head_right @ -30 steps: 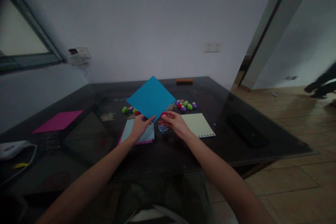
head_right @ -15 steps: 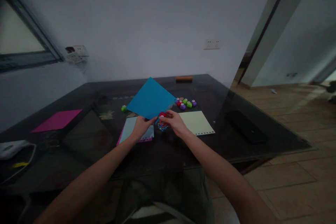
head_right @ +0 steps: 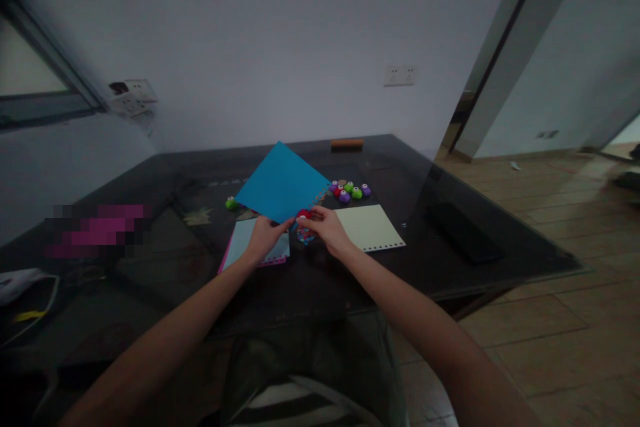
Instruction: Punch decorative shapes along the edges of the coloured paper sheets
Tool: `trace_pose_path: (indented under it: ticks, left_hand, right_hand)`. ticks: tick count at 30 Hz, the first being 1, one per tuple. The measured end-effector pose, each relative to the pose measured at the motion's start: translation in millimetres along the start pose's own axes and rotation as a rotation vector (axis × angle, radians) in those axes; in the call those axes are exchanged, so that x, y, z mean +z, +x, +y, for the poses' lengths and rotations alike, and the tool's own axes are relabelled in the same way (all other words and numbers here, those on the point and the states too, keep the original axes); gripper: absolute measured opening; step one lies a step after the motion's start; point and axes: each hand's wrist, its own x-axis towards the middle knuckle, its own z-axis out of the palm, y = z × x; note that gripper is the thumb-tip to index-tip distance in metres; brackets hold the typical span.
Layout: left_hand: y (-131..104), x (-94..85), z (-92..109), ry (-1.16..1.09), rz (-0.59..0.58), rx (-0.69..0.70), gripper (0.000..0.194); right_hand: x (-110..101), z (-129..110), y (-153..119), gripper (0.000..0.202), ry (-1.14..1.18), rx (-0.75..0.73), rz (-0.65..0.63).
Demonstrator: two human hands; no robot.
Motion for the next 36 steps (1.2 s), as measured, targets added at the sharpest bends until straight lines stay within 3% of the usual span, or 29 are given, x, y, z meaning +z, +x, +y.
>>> trace_pose_path:
  ticks: [12, 23, 36]
  left_hand:
    - [1.5, 1.6, -6.2, 0.014, -0.003, 0.082, 0.027]
    - [1.5, 0.5, -5.8, 0.047, -0.025, 0.009, 0.03]
    - [1.2, -0.3, -5.1, 0.039, -0.039, 0.026, 0.03]
  right_hand:
    - [1.4, -0.8, -0.6, 0.029, -0.042, -0.008, 0.026]
    - [-1.7, 3.4, 1.7, 0.03, -0.014, -0.004, 0.017]
    - [-2.1, 3.0, 1.5, 0.03, -0.034, -0.019, 0.01]
